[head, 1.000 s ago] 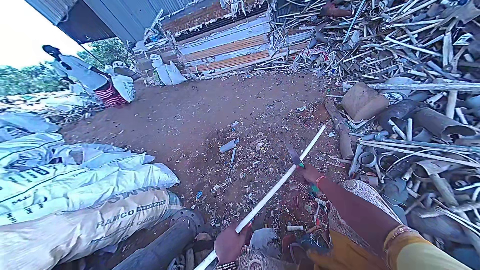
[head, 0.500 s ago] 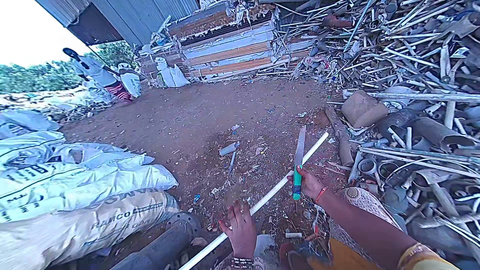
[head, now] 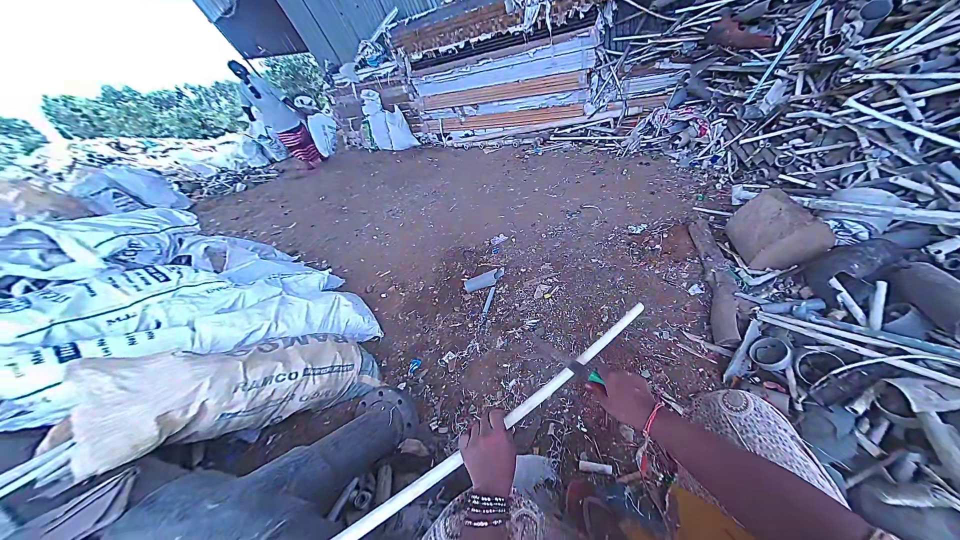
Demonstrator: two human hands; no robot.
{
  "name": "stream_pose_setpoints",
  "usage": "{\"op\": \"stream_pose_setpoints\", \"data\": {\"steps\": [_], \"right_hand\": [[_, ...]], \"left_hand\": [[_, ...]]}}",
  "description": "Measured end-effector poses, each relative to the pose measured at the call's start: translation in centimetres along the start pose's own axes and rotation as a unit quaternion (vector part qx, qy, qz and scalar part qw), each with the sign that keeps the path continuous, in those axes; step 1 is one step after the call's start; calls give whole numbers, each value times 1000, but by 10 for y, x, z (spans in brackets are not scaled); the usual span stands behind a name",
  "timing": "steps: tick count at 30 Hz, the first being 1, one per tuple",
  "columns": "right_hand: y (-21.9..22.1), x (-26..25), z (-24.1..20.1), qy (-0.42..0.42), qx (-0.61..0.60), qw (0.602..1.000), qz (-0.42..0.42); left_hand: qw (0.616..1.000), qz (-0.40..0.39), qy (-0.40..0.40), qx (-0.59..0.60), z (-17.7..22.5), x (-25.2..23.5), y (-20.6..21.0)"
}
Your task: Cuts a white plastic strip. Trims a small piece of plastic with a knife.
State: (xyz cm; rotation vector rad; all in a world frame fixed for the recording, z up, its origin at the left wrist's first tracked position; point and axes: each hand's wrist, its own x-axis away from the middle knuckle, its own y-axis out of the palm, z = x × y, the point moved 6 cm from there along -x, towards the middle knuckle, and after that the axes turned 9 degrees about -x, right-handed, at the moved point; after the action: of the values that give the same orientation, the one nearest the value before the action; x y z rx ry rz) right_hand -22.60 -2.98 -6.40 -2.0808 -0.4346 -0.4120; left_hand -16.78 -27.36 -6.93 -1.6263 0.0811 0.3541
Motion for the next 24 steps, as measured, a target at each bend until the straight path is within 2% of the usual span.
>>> {"op": "stream_pose_setpoints", "data": {"steps": [2,3,5,6,10,12,15,18,20,22,24], "right_hand": [[-37,-22,43,71,-49,994,66],[-52,-34,70,99,-91,986,96],[-62,-50,110,109,-169,972,119],[-58,-54,113,92,-181,972,115],[-16,-40,56,-22,-154,985,73],[-9,-31,37,-32,-171,980,99],[-23,-41,54,22,-252,956,151],[-44,-39,84,69,-365,899,233],[-59,-34,88,30,-390,882,264],[-66,-36,83,-37,-346,898,268],[-65,-32,75,-98,-286,913,274]], "left_hand": [[1000,16,-8,17,-8,-1,-2],[1000,-10,-15,26,-10,-1,-2],[996,-75,-27,51,-11,-2,0],[994,-79,-29,64,-10,-4,-1],[996,4,-28,84,-10,-11,-11],[995,-4,-51,87,-13,-11,-13],[988,-52,-93,111,-21,-12,-13],[979,-77,-111,154,-29,-7,-14],[975,-51,-103,188,-31,-5,-13],[976,-51,-85,195,-29,-10,-10],[975,-93,-71,186,-25,-9,-7]]}}
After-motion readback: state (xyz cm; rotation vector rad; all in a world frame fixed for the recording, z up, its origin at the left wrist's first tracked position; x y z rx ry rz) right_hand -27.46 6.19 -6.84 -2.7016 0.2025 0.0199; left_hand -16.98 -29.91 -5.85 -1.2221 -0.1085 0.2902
